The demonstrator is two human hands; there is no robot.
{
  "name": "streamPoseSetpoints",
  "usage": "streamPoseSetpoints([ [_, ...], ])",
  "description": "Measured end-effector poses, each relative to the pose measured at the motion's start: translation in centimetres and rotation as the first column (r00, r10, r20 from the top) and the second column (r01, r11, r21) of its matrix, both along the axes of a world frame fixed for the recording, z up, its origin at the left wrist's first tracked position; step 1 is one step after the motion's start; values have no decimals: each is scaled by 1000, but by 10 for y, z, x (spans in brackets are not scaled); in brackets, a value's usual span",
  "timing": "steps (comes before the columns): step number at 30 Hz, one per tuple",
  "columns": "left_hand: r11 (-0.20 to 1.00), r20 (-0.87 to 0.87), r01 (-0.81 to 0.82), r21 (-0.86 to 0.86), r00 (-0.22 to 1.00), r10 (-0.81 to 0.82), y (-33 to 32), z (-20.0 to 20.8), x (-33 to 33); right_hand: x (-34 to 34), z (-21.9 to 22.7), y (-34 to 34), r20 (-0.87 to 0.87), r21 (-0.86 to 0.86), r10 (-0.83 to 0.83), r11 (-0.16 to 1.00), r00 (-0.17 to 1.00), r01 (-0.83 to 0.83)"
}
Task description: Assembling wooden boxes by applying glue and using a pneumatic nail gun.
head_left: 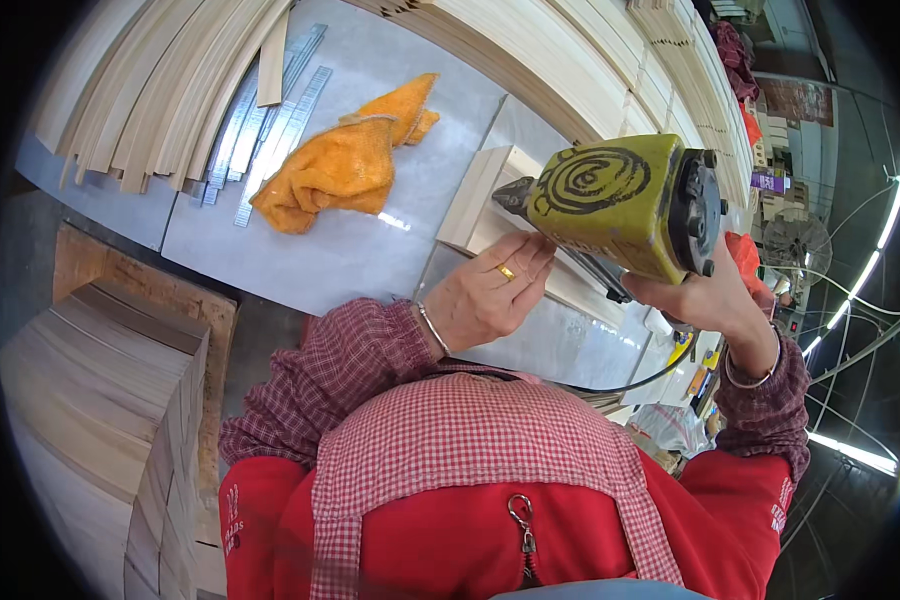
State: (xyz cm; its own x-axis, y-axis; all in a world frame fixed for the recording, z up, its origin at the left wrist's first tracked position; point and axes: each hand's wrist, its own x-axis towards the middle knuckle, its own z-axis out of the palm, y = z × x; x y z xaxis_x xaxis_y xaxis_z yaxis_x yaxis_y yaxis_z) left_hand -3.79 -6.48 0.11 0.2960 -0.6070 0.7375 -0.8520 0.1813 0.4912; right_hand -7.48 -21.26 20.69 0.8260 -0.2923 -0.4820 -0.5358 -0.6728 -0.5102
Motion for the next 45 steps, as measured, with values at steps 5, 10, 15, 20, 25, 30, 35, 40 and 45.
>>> streamPoseSetpoints([
  [5,1000,4,-3,-5,1000,3,0,0,-1,0,0,-1,-12,-22,48,999,999,-49],
  [10,1000,39,9,24,999,-10,5,3,1,-5,-2,1,30,-66,111,992,993,-109],
  [15,994,40,94,49,995,-96,19,2,-4,-22,-3,8,77,-73,134,989,988,-129],
  [20,984,31,165,63,985,-167,34,0,-12,-28,-3,17,82,-71,231,972,969,-226],
  [25,985,50,158,77,986,-162,35,-2,-12,-26,-4,22,29,2,99,995,995,-99],
  [30,986,56,150,73,986,-154,35,-4,-12,-26,-4,24,21,-34,116,993,993,-116],
  [35,990,64,123,72,990,-128,36,-4,-13,-17,2,31,-57,-89,110,989,992,-115],
  [40,988,72,116,103,990,-124,39,1,-11,-23,6,34,-140,-106,113,986,984,-128],
  [45,987,84,124,104,988,-133,36,8,-10,-76,5,25,293,-148,90,988,952,-47],
])
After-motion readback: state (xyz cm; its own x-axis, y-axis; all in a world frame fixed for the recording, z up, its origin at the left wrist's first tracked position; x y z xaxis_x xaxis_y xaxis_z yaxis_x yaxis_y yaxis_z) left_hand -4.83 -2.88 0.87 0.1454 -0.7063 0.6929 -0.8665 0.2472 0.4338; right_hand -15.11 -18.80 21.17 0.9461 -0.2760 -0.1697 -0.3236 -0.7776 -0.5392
